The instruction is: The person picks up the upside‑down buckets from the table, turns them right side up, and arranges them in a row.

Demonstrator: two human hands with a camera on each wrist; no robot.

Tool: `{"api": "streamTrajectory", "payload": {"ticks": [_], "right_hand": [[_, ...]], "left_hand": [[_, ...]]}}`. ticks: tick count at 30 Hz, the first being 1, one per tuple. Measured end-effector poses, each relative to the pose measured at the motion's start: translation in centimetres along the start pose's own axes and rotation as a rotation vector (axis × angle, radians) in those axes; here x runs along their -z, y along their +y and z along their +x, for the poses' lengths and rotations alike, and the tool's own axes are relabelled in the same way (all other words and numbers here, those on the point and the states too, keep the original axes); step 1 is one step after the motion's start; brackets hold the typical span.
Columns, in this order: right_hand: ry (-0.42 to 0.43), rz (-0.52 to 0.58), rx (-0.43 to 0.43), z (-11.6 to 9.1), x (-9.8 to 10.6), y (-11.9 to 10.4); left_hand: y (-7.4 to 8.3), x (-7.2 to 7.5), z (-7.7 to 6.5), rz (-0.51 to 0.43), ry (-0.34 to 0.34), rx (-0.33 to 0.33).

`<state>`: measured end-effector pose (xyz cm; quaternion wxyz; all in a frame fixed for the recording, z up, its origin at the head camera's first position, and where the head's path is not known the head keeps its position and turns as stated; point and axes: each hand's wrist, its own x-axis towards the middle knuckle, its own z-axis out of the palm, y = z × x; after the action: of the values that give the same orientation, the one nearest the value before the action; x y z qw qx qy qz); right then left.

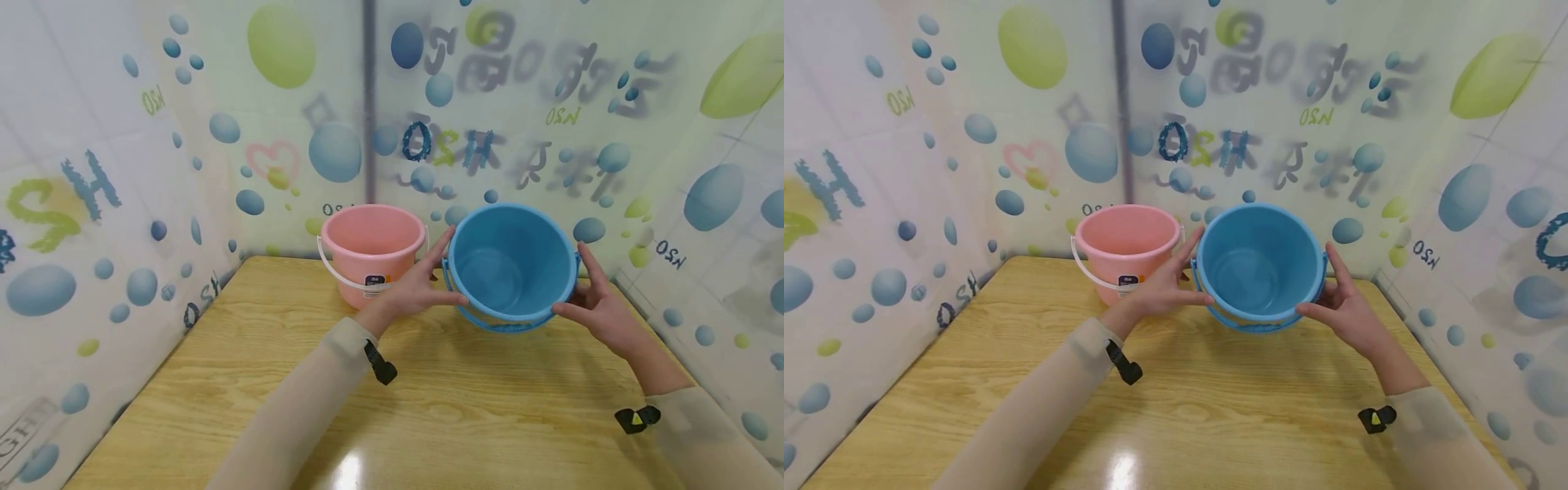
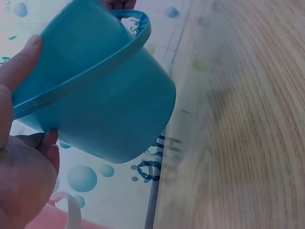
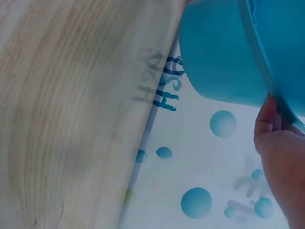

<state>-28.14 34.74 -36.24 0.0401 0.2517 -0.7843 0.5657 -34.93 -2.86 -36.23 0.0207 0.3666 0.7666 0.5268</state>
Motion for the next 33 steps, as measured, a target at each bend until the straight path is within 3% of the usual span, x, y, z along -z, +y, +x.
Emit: {"api": "streamTrajectory", "payload": {"ticks": [6, 11, 17, 20, 33], "right_hand": [[0.015, 0.01, 0.055, 0.3, 0.1, 0.4], [0.039, -0.087, 0.049, 0.5, -0.1, 0.7], [0.075, -0.254, -0.029, 0.9, -0.1, 0.9], [0.08, -0.312, -0.078, 1.1, -0.1, 0.9], [0.042, -0.382, -0.179, 1.7, 0.0, 1.6]], "left_hand": [[0.0, 0.0, 0.0, 0.015, 0.013, 0.036], [-0.3, 0.1, 0.2, -0.045, -0.002, 0.041], [-0.7, -0.2, 0.2, -0.087, -0.008, 0.028], [-0.9, -0.4, 0.2, -0.112, 0.001, 0.053], [-1.8, -1.1, 0.2, -0.179, 0.058, 0.179]]}}
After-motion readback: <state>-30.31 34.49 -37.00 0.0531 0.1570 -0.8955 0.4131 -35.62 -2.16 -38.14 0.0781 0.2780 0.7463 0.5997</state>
